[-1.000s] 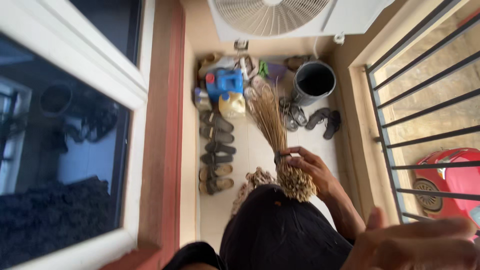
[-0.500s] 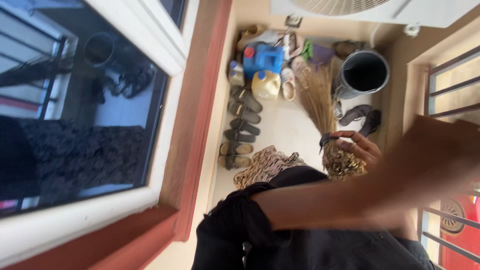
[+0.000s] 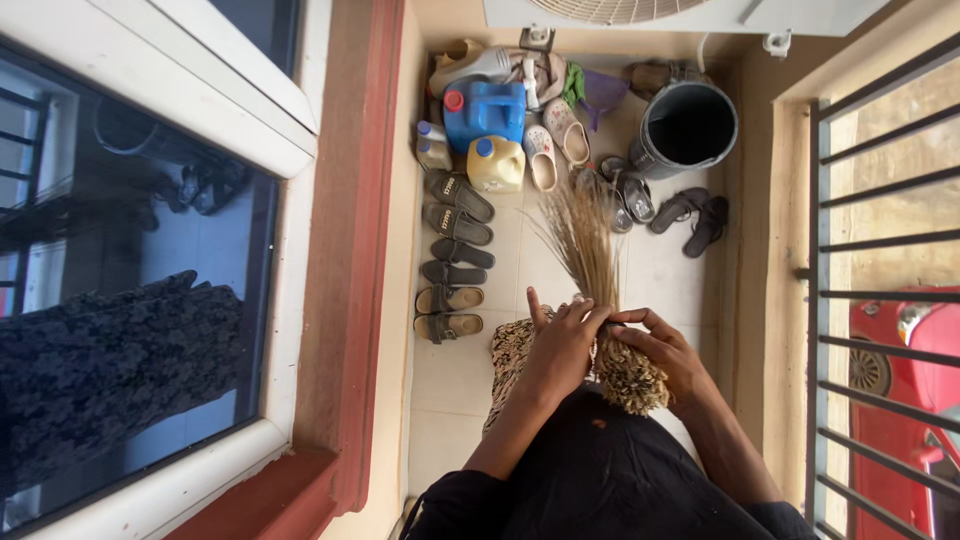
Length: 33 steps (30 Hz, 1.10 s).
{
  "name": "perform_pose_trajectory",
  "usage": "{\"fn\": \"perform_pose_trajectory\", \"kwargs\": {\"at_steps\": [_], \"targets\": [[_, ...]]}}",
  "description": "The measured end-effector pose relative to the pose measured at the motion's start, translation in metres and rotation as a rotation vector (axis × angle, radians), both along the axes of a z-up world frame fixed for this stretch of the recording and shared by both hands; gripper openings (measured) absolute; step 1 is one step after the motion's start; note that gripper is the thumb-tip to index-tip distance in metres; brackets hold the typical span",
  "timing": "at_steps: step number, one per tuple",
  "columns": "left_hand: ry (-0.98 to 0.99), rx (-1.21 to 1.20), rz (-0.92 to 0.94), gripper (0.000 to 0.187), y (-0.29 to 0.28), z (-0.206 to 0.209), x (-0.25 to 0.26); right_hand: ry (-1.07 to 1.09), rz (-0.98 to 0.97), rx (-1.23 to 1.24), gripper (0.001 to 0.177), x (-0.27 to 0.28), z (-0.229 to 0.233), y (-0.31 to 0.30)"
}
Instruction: The person picks up a mop and a broom from a corner, carries them across the living room to a balcony area, and then retrieves two large plastic containers from the balcony to store them inside a wooden cabinet.
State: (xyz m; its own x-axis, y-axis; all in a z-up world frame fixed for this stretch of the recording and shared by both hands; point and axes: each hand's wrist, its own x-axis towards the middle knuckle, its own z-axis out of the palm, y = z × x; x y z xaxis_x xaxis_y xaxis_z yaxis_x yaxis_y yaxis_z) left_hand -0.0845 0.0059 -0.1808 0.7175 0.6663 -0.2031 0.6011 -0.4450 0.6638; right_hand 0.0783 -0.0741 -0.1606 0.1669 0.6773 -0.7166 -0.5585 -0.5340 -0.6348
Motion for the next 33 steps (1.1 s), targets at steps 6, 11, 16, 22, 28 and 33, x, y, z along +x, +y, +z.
{"fn": "perform_pose_trajectory", "kwargs": {"at_steps": [6,11,16,22,28,33], "targets": [[0.039,0.059,-0.108,0.08,-0.018,-0.04,-0.019,0.038,0.022,-0.031,0.027,-0.013,-0.035,-0.015],[0.106,-0.106,-0.155,0.079,-0.026,-0.06,-0.026,0.08,-0.007,-0.061,0.028,-0.019,-0.057,-0.031],[0.122,-0.165,-0.261,0.077,-0.038,-0.068,-0.02,0.183,-0.115,-0.029,0.028,-0.021,-0.057,-0.057],[0.105,-0.086,-0.387,0.073,-0.038,-0.076,-0.001,0.169,-0.207,-0.034,0.028,-0.016,-0.049,-0.071],[0.019,-0.012,-0.406,0.072,-0.022,-0.056,0.013,0.131,-0.282,0.022,0.027,-0.007,-0.039,-0.065],[-0.06,-0.032,-0.4,0.081,-0.012,-0.048,0.02,0.119,-0.333,0.105,0.027,-0.008,-0.029,-0.058]]}}
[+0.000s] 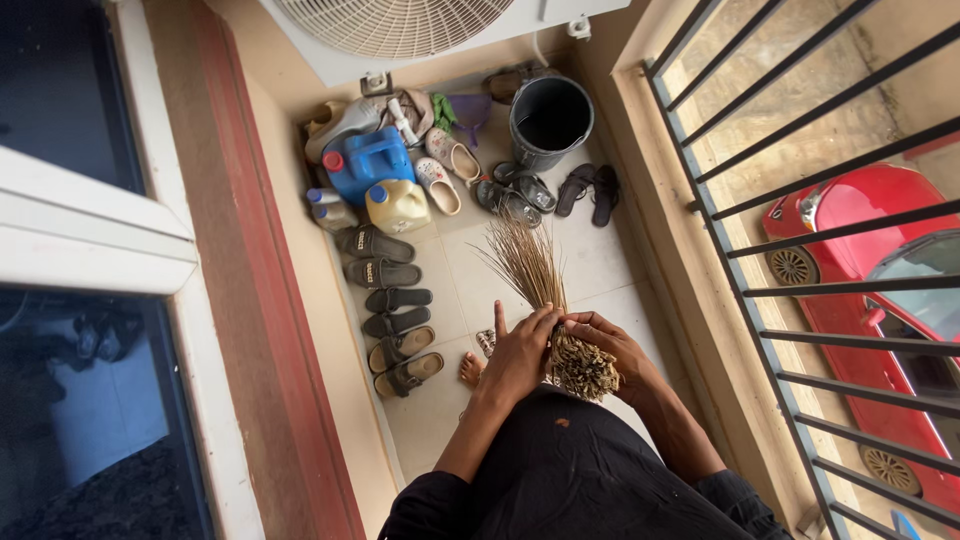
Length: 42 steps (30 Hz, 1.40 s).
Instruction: The person picks up a mop and a broom from a corner, carries them across the living room to a balcony area, and then retrieves two large plastic containers from the balcony to store them inside a wooden cabinet.
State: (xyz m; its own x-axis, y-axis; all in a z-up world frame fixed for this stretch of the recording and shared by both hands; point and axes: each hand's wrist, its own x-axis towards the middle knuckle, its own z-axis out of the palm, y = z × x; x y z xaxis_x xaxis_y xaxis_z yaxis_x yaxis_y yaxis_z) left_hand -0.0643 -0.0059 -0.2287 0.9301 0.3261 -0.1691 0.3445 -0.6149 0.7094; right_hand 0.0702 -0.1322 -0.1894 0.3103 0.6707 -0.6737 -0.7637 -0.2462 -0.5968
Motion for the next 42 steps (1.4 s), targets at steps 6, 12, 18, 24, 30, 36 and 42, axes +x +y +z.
{"fn": "perform_pose_trajectory", "kwargs": {"at_steps": [6,12,18,24,30,36,42], "targets": [[0.062,0.112,-0.081,0.091,-0.003,-0.018,0.0,0.03,-0.069,-0.052,0.026,-0.006,-0.005,-0.009],[0.035,0.076,-0.133,0.092,-0.017,-0.037,-0.005,0.038,-0.108,-0.083,0.026,-0.019,-0.02,-0.03],[0.112,0.031,-0.207,0.086,-0.038,-0.038,0.001,0.054,-0.115,-0.128,0.025,-0.016,-0.026,-0.057],[0.274,-0.075,-0.156,0.085,-0.055,-0.041,0.015,0.025,0.017,-0.158,0.027,0.017,-0.025,-0.066],[0.212,-0.049,0.041,0.079,-0.085,-0.062,0.042,-0.304,0.487,-0.153,0.033,0.083,-0.067,-0.067],[0.182,-0.083,0.209,0.08,-0.128,-0.067,0.063,-0.068,0.395,-0.239,0.02,0.11,-0.076,-0.085],[0.189,0.037,0.25,0.082,-0.165,-0.078,0.083,-0.04,0.466,-0.303,0.02,0.136,-0.073,-0.097]]}}
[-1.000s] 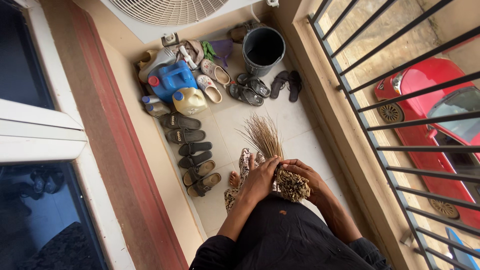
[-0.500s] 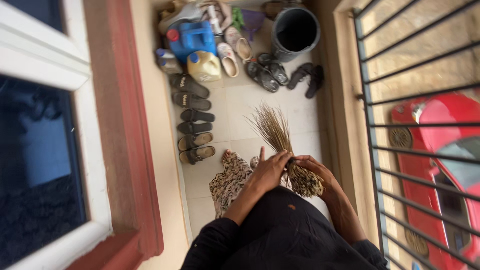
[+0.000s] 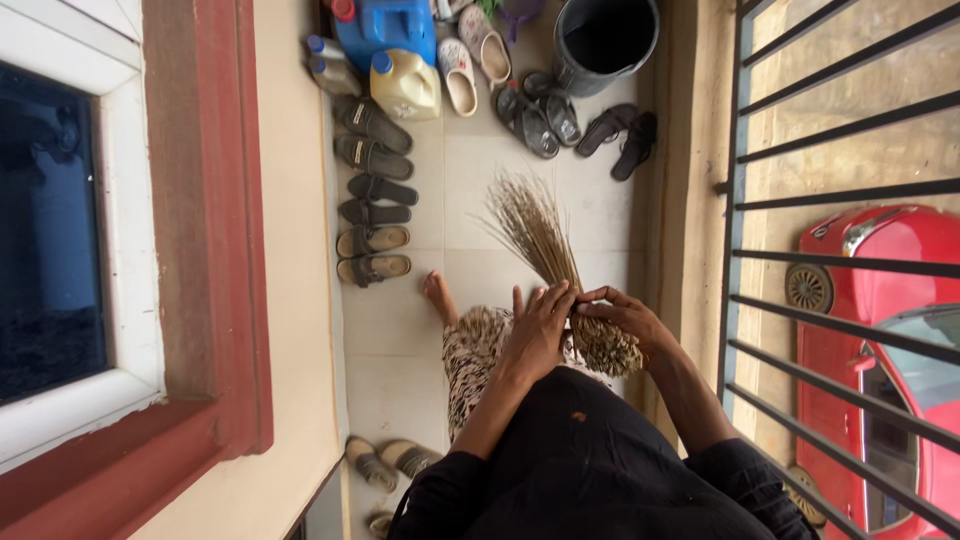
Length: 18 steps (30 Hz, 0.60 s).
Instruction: The person picks up a mop and a broom from a corner, carries them across the living room to a balcony area, and then retrieves two large plastic containers from the balcony to store them inside a wooden cabinet.
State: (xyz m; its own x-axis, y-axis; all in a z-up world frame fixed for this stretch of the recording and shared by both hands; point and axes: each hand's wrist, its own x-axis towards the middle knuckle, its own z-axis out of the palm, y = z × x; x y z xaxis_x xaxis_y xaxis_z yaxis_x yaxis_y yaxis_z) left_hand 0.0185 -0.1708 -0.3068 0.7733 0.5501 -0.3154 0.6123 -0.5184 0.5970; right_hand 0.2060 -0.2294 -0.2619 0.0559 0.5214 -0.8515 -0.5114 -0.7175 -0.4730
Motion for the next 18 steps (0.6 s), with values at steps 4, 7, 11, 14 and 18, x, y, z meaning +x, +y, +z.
{"fn": "perform_pose_trajectory", "kwargs": {"at_steps": [4,7,11,14,18], "targets": [[-0.076,-0.055,0.071,0.068,-0.005,-0.008,0.006,-0.01,0.077,0.017,0.024,0.021,0.001,-0.001],[-0.064,-0.057,0.114,0.062,-0.002,-0.007,-0.001,-0.188,0.229,0.069,0.03,0.031,-0.003,0.003],[-0.088,-0.055,0.196,0.064,0.004,0.005,-0.02,-0.236,0.335,0.105,0.05,0.026,-0.013,0.013],[-0.031,-0.049,0.18,0.069,0.013,0.006,-0.034,-0.444,0.462,0.103,0.063,0.017,-0.029,0.017],[-0.089,-0.013,0.182,0.074,0.017,-0.007,-0.057,-0.356,0.304,0.102,0.076,0.0,-0.041,0.004]]}}
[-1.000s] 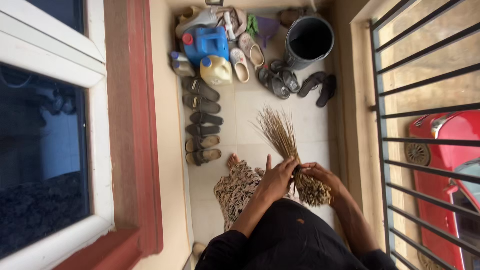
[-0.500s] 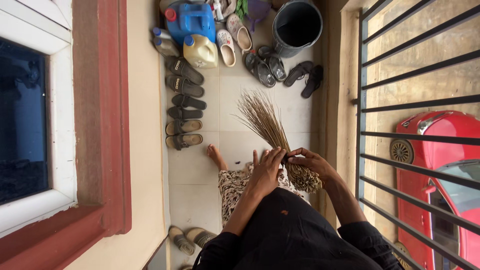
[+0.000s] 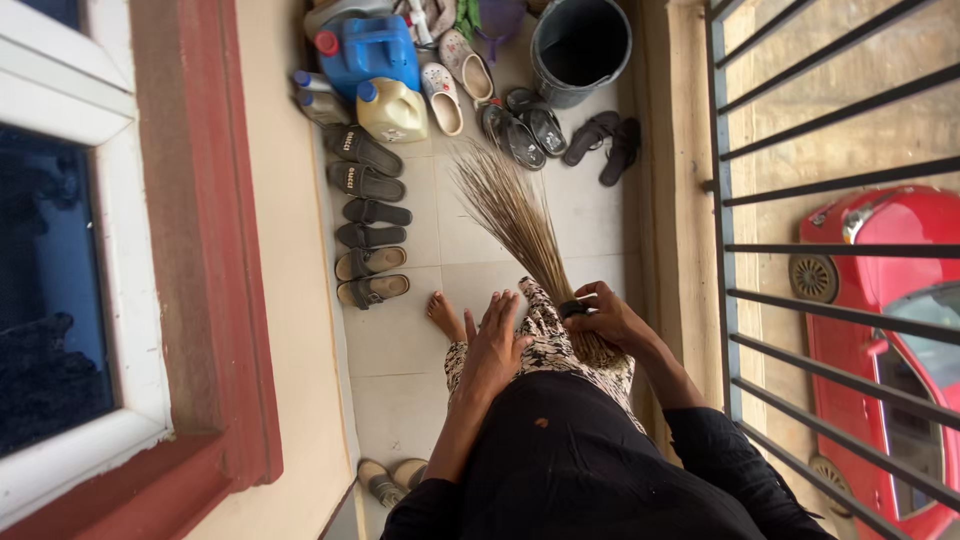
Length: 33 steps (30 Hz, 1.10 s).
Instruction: The person picks up a mop and a broom from a corner, carries them across the living room to a balcony area, and then retrieves two large plastic containers from the balcony to store them inside a wooden cabinet.
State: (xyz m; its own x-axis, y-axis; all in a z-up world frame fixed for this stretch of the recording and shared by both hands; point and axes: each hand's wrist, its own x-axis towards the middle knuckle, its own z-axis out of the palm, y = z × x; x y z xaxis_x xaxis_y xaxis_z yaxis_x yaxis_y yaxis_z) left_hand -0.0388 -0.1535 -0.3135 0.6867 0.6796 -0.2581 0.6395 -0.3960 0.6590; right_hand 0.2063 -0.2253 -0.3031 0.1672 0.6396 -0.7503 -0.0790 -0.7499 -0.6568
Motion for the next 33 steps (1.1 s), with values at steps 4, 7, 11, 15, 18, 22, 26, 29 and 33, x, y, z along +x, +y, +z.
{"fn": "perform_pose_trajectory", "kwargs": {"at_steps": [4,7,11,15,18,22,26,29,33], "targets": [[-0.017,-0.048,0.039,0.067,0.003,-0.037,0.006,0.113,-0.113,-0.002,0.081,-0.026,-0.014,-0.002],[0.155,0.124,-0.127,0.074,0.007,-0.07,0.015,0.022,-0.046,0.053,0.074,-0.052,-0.046,-0.002],[0.256,-0.06,-0.232,0.08,0.018,-0.099,0.022,-0.539,0.302,-0.039,0.038,-0.06,-0.124,-0.008],[0.38,-0.091,-0.294,0.088,0.031,-0.094,0.015,-0.987,0.381,0.112,0.033,-0.043,-0.173,-0.049],[0.346,-0.132,-0.216,0.089,0.033,-0.081,0.004,-1.07,0.364,0.152,0.028,-0.018,-0.175,-0.078],[0.296,-0.047,-0.18,0.091,0.026,-0.069,-0.012,-1.019,0.344,0.051,0.042,0.009,-0.142,-0.093],[0.256,-0.034,-0.189,0.089,0.016,-0.072,-0.01,-0.904,0.412,-0.251,0.069,0.019,-0.128,-0.085],[0.224,-0.083,-0.233,0.091,0.007,-0.085,0.0,-0.904,0.397,-0.14,0.063,0.021,-0.164,-0.088],[0.279,-0.041,-0.312,0.088,0.0,-0.099,0.016,-0.95,0.263,0.066,0.053,0.005,-0.187,-0.087]]}}
